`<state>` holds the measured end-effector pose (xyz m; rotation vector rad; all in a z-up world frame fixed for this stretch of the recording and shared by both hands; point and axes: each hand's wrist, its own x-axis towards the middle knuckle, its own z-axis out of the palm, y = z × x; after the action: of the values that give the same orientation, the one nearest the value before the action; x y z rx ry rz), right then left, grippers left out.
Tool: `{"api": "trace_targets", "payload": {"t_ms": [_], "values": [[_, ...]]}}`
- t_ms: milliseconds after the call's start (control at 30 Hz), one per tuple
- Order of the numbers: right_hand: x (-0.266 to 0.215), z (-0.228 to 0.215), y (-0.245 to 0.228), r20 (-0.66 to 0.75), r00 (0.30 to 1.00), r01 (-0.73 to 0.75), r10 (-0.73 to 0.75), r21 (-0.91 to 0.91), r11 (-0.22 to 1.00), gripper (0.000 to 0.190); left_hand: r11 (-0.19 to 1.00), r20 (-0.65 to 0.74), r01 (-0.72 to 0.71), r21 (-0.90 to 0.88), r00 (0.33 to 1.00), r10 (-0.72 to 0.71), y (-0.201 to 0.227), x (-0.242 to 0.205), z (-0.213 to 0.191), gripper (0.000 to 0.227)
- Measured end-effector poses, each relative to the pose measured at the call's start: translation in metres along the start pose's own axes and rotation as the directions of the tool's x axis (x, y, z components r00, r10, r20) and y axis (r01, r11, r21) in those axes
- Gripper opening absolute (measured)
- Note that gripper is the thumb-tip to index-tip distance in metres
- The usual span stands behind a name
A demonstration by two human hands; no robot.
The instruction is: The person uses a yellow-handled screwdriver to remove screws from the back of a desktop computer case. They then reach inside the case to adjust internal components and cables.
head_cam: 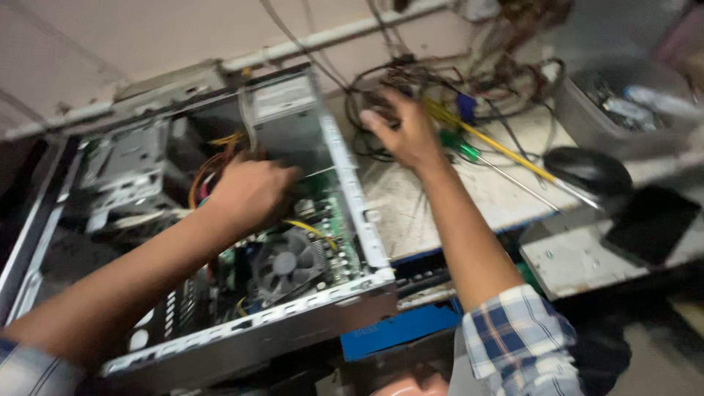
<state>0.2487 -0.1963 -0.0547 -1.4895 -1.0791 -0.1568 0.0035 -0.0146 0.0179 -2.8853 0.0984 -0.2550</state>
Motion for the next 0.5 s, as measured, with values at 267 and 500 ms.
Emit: {"api": "trace_targets", "payload": {"t_ms": [267, 500], "values": [[-0.002, 0.012, -0.006, -0.059, 0.998, 0.005, -0.015, -0.171, 0.985, 0.047, 0.998, -0.097, -0.039, -0.053, 0.995, 0.034, -0.013, -0.008, 0.017, 0.015], [-0.003, 0.021, -0.004, -0.025, 1.0, 0.008, -0.013, -0.167, 0.986, 0.043, 0.996, -0.056, 0.016, -0.09, 0.998, -0.021, -0.012, -0.012, 0.02, 0.013]]}}
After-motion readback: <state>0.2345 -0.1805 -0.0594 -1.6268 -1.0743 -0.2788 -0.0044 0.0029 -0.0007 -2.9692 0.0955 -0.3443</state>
